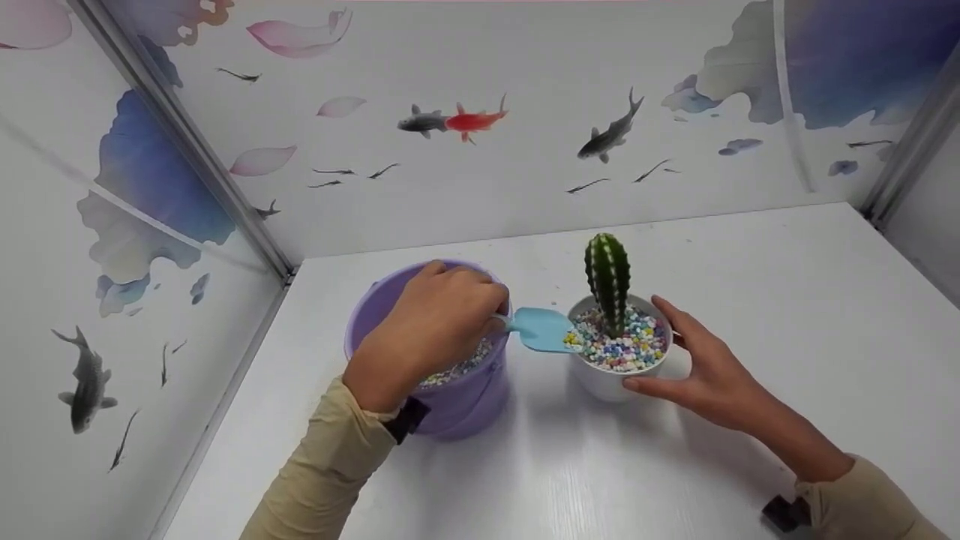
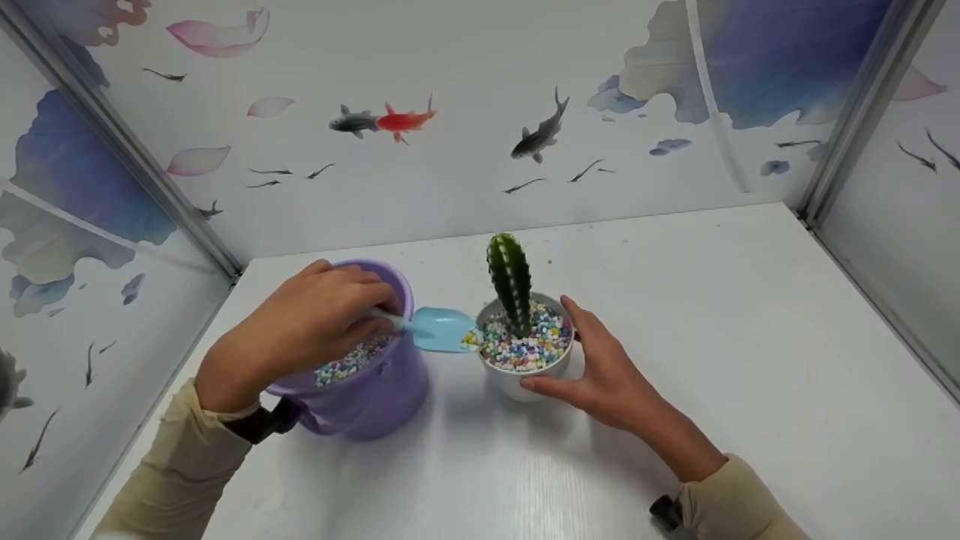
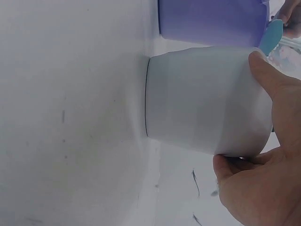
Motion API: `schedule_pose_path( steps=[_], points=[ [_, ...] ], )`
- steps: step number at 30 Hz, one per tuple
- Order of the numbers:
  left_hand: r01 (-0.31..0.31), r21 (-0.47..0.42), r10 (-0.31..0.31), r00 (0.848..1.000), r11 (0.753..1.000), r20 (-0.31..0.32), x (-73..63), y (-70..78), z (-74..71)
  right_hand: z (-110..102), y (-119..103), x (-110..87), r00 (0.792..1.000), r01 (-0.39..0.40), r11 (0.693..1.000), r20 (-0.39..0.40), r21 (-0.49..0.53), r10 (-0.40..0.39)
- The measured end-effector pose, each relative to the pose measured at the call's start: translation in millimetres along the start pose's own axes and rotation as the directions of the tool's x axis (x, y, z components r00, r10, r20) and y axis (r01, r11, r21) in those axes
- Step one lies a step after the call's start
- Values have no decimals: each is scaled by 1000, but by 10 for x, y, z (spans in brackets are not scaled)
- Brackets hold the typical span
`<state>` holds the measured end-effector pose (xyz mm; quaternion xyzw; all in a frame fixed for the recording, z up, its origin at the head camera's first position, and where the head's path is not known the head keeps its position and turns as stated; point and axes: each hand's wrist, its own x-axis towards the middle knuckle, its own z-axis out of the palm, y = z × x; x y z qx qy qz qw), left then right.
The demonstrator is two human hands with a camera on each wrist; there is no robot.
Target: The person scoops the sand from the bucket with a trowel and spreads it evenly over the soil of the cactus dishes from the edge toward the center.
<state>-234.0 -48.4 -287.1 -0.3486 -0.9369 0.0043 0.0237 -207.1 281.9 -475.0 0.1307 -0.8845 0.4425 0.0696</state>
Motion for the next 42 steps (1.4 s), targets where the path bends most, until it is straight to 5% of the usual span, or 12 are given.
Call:
schedule_pose_path(
  steps=[17,26,33,39,42],
  points=[
    [33,161,-32,999,986,-7,105,135,-23,-9,-4,-12,1000,13,1000,0,21,-13],
    [31,302,7,992,953,-126,137,221,64,-7,11,-12,1000,5,1000,-4,13,-5],
    [61,388,1,988,920,-157,153,278,106,6,13,-22,1000,8,1000,-9,4,-8],
    [61,454,97,944,889,-316,134,282,159,-4,-12,-26,1000,9,999,1,33,-9],
    [55,460,118,934,886,-338,133,280,156,-5,-8,-25,1000,5,999,2,37,-5]
  ],
)
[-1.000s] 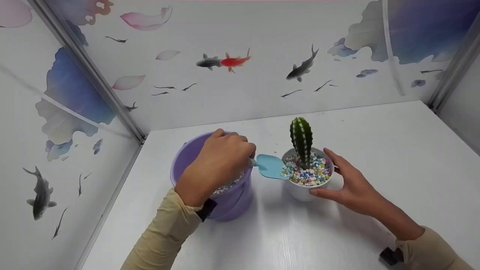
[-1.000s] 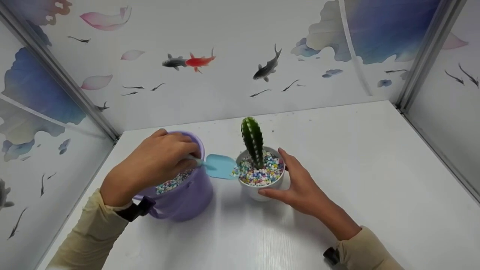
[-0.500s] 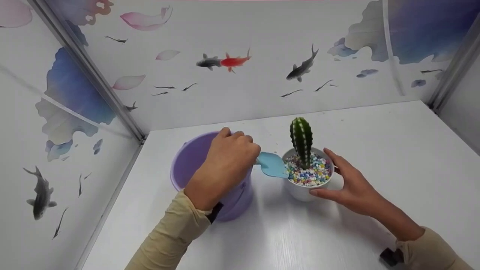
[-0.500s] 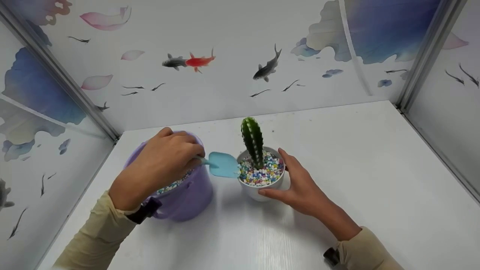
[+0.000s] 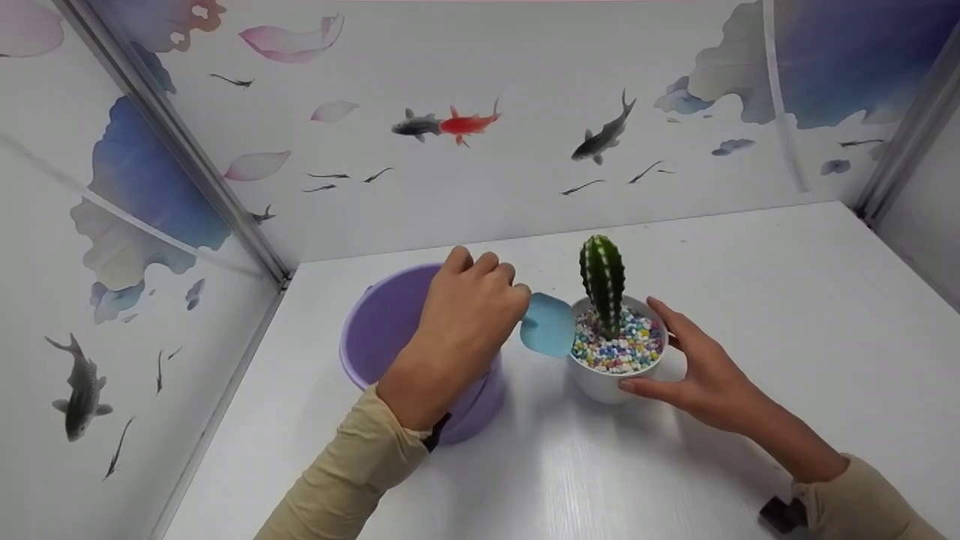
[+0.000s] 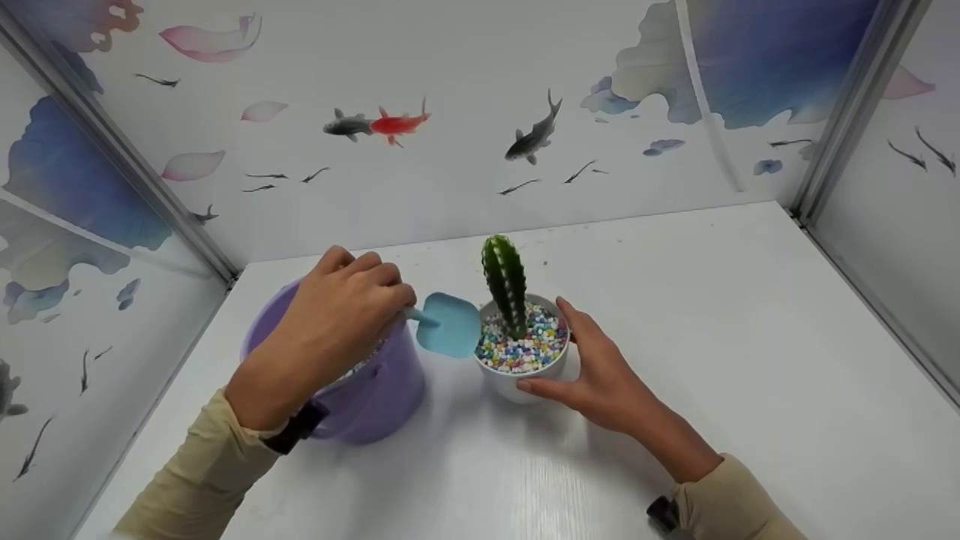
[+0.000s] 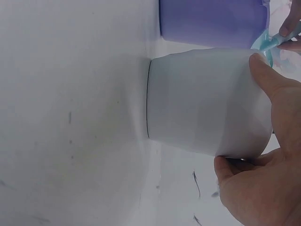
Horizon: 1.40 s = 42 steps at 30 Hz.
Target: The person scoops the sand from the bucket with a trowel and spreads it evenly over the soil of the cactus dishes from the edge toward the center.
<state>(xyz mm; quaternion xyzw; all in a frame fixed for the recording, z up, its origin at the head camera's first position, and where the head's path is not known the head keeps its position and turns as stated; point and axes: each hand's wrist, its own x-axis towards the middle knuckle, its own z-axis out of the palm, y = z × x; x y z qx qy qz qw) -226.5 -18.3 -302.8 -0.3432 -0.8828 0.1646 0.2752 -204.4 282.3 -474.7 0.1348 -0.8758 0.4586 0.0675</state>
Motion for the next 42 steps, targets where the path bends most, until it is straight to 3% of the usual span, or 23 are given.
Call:
schedule_pose_path(
  steps=[5,12,17,20,26,30,37,42],
  points=[
    [8,-41,-7,999,999,31,-42,-60,-9,3,3,7,1000,4,1000,-2,-10,-4],
    [35,-152,-39,999,988,-28,-204,-220,115,1,22,13,1000,0,999,-8,-36,-1],
    [90,-363,-95,995,928,3,-327,-336,196,-3,21,-1,1000,-4,999,-7,-43,4],
    [120,-438,-129,992,891,10,-385,-388,253,-3,23,-7,1000,-9,999,-8,-51,9],
    [143,-478,-172,985,867,-17,-514,-479,352,-1,20,-1,1000,1,999,-6,-42,-1],
    [157,-526,-198,980,836,-22,-617,-538,394,-1,16,9,1000,6,1000,-7,-30,-6],
    [230,-576,-261,965,785,29,-856,-660,474,9,20,16,1000,0,1000,-2,-28,0],
    [268,-582,-299,953,767,45,-983,-742,542,2,27,15,1000,-6,999,-5,-33,6]
  ],
)
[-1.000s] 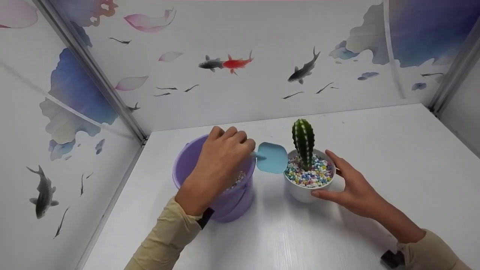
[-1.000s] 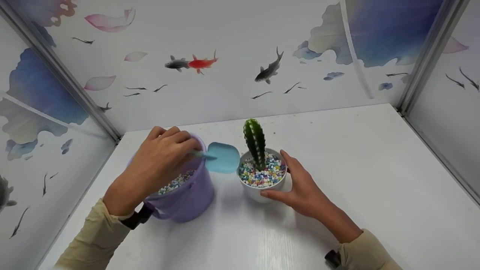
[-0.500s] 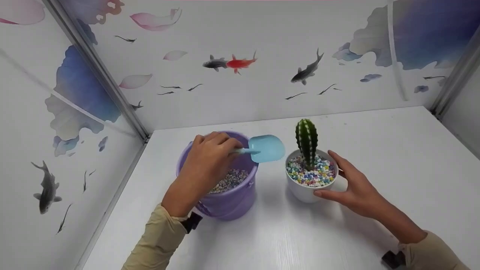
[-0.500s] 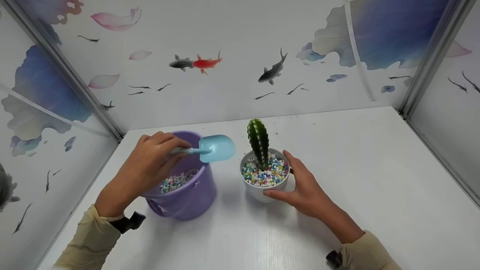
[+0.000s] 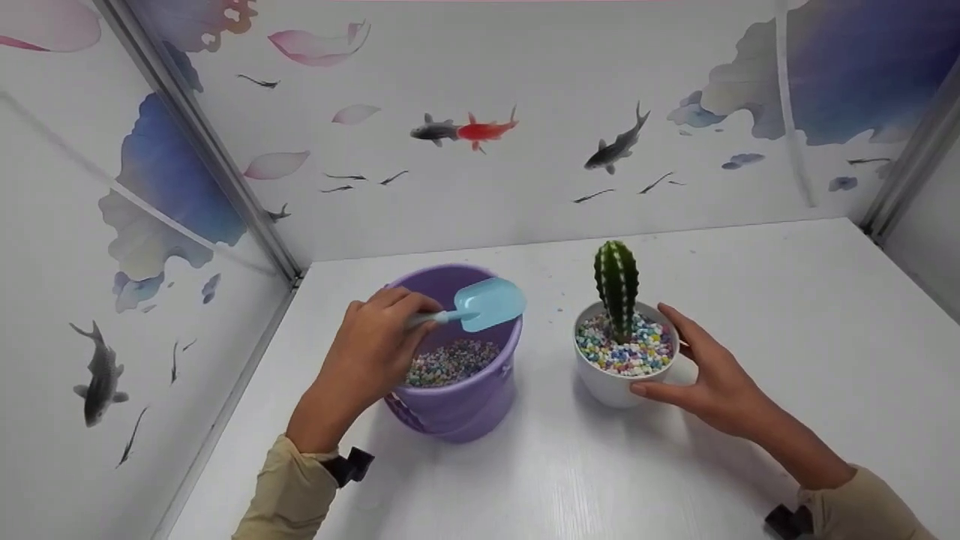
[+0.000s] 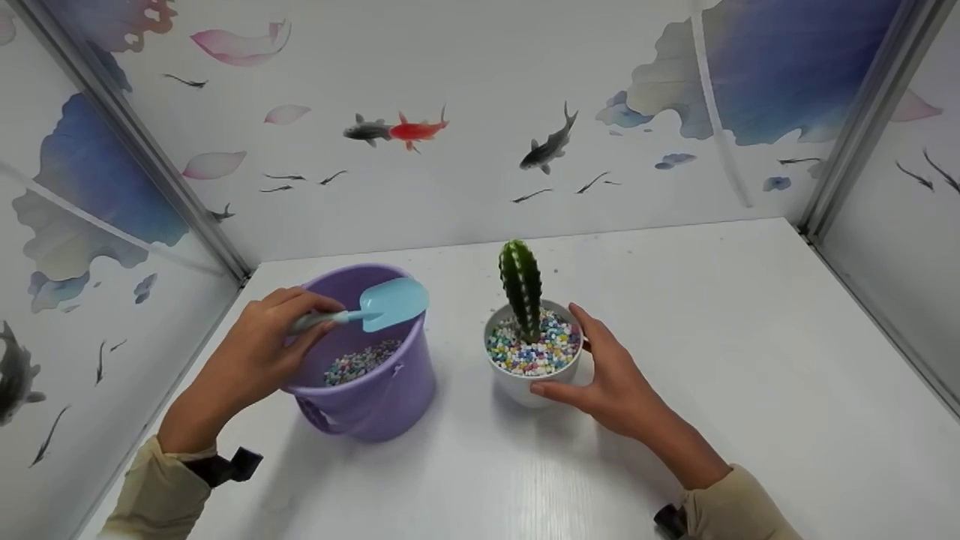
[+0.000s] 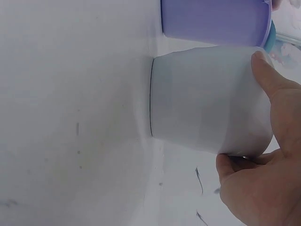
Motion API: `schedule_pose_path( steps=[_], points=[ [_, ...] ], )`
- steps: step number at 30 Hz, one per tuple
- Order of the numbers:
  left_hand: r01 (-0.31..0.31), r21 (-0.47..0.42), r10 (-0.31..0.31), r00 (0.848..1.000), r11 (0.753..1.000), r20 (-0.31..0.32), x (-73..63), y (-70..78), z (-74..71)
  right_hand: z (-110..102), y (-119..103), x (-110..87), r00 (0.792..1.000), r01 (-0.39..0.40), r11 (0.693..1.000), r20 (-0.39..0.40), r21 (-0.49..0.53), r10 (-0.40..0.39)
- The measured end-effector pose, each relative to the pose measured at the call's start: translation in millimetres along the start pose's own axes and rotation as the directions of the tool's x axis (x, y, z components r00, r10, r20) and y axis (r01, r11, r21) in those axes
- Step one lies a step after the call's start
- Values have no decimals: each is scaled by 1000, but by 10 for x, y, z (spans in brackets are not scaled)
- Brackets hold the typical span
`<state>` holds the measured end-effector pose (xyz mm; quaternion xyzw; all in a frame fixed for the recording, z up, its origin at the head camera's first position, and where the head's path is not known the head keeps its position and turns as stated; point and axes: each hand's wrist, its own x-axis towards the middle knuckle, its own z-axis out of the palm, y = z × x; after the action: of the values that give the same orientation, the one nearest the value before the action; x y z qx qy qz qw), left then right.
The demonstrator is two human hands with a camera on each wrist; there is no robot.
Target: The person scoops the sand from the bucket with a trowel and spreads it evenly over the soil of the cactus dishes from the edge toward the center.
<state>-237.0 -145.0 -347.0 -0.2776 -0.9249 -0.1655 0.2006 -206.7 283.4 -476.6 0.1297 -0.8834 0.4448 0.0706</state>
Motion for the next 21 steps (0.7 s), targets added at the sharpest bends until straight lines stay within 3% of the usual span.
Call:
schedule_pose_path(
  steps=[10,17,21],
  points=[
    [67,66,-67,998,996,-6,-36,-81,35,-44,33,14,1000,-11,1000,1,-19,11],
    [69,38,-69,998,997,2,-49,-105,93,-58,3,12,1000,11,1000,0,-24,-11],
    [28,-27,-28,1000,999,-8,-21,-136,122,-84,18,23,1000,20,999,-5,-30,-20]
  ],
)
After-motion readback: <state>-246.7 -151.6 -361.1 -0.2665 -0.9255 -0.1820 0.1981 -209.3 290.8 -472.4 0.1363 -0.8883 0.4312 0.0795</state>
